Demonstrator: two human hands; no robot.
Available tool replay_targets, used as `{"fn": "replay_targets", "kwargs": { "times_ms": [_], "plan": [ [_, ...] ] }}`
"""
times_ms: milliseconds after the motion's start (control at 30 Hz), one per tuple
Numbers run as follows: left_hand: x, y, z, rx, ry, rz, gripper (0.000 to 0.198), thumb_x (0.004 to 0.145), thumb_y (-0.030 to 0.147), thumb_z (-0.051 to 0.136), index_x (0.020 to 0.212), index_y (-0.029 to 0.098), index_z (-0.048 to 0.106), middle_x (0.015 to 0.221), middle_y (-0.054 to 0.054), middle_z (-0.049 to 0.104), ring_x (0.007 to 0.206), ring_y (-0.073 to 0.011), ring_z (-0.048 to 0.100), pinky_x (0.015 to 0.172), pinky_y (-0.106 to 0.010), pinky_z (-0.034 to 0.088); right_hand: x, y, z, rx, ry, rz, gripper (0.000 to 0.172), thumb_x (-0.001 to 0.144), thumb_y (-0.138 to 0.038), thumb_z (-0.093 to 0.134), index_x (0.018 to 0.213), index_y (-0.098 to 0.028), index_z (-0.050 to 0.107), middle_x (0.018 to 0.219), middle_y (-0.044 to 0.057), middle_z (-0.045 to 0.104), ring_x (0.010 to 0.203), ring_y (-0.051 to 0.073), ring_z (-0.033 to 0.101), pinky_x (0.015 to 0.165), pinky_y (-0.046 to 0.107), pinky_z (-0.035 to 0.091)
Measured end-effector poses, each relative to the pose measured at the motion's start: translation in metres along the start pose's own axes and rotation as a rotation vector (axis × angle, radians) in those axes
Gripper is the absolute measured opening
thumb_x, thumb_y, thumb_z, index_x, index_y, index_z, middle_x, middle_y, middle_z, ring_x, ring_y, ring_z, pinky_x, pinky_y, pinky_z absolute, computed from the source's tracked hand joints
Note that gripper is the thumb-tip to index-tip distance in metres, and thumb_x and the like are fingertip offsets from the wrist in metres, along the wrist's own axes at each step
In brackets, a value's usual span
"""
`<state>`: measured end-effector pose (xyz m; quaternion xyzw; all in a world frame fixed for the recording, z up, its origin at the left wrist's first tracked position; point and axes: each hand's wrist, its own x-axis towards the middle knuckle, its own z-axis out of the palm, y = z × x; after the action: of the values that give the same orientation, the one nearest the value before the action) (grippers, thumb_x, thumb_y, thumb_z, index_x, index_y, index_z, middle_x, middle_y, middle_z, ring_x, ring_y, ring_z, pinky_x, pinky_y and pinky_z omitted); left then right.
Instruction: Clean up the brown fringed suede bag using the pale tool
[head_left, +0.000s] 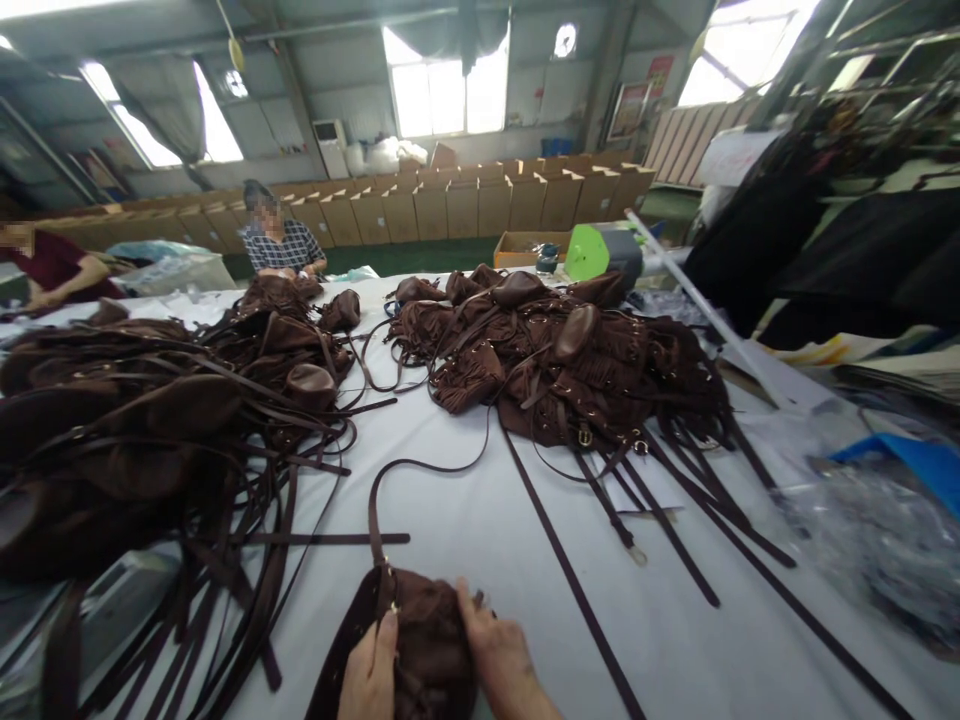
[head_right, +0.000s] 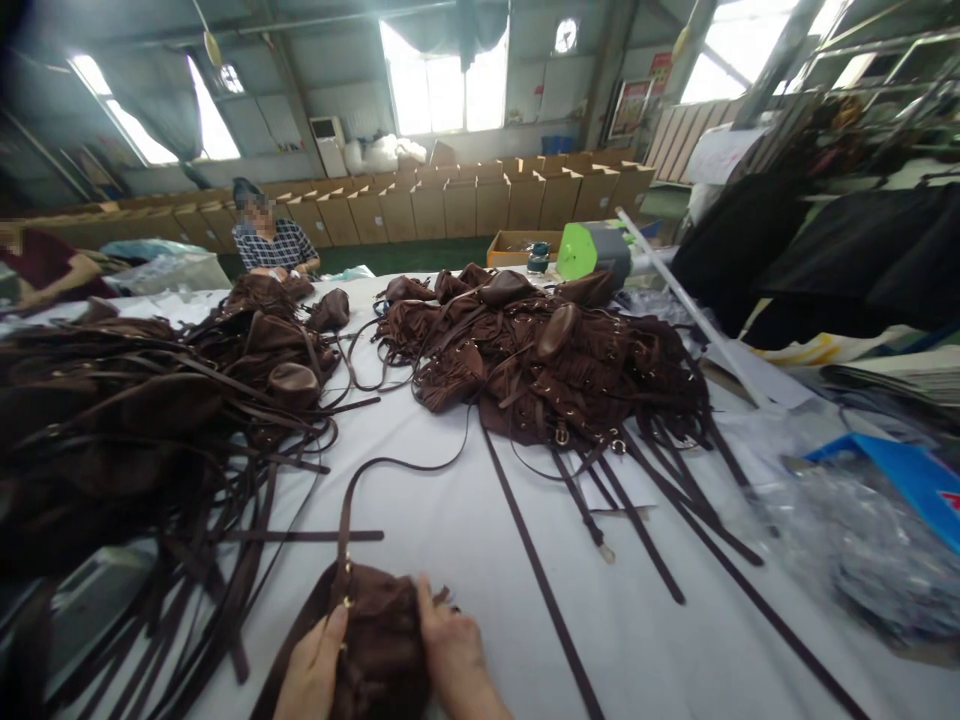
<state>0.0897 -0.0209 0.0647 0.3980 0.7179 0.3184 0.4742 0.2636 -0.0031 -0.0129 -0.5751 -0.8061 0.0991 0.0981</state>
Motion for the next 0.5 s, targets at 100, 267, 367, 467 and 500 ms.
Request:
{"fn": "replay_targets", "kwargs": {
  "times_ms": [100, 267, 367, 467, 500],
  "plan": [
    [-0.002, -0.018, -0.014, 0.063, 0.069, -0.015, 0.067, 0.076, 0.068, 0.044, 0.107, 0.012, 0.066, 0.117, -0.016, 0.066, 0.124, -0.0344, 0.048, 0.109, -0.043, 0.031, -0.008, 0.063, -0.002, -0.064, -0.133, 0.345, 0.057, 0.077, 0.003, 0.047, 0.131, -0.017, 0.051, 0.065, 0.009, 0.069, 0.060, 0.021, 0.069, 0.056, 0.025, 0.052],
    [0.000, -0.015, -0.011, 0.028, 0.103, -0.131, 0.065, 0.074, 0.066, 0.048, 0.106, 0.013, 0.065, 0.119, -0.016, 0.064, 0.125, -0.0345, 0.047, 0.108, -0.045, 0.033, -0.006, 0.079, -0.038, -0.042, -0.087, 0.396, 0.054, 0.087, -0.004, 0.030, 0.141, -0.009, 0.036, 0.065, 0.011, 0.070, 0.058, 0.022, 0.068, 0.055, 0.028, 0.052],
    [0.003, -0.001, 0.001, -0.054, 0.068, -0.108, 0.064, 0.075, 0.066, 0.048, 0.107, 0.013, 0.066, 0.114, -0.014, 0.067, 0.117, -0.0337, 0.054, 0.102, -0.045, 0.039, 0.001, 0.017, -0.041, 0.117, 0.083, -0.110, 0.060, 0.087, -0.011, 0.036, 0.146, -0.013, 0.025, 0.080, 0.011, 0.072, 0.062, 0.018, 0.068, 0.060, 0.024, 0.053],
    [0.001, 0.005, 0.003, -0.058, 0.022, -0.044, 0.065, 0.072, 0.068, 0.051, 0.101, 0.012, 0.068, 0.107, -0.014, 0.070, 0.114, -0.0342, 0.056, 0.096, -0.042, 0.046, 0.004, -0.017, -0.023, 0.055, 0.076, -0.263, 0.066, 0.079, -0.011, 0.050, 0.143, -0.014, 0.033, 0.069, 0.006, 0.070, 0.055, 0.017, 0.065, 0.052, 0.022, 0.050],
    [-0.001, 0.004, 0.001, -0.038, 0.035, -0.030, 0.065, 0.071, 0.068, 0.052, 0.098, 0.013, 0.069, 0.106, -0.014, 0.070, 0.113, -0.0347, 0.057, 0.095, -0.042, 0.046, 0.003, -0.015, -0.016, -0.002, 0.044, -0.199, 0.067, 0.075, -0.007, 0.052, 0.140, -0.016, 0.038, 0.064, 0.004, 0.069, 0.051, 0.017, 0.064, 0.049, 0.021, 0.048]
  ]
}}
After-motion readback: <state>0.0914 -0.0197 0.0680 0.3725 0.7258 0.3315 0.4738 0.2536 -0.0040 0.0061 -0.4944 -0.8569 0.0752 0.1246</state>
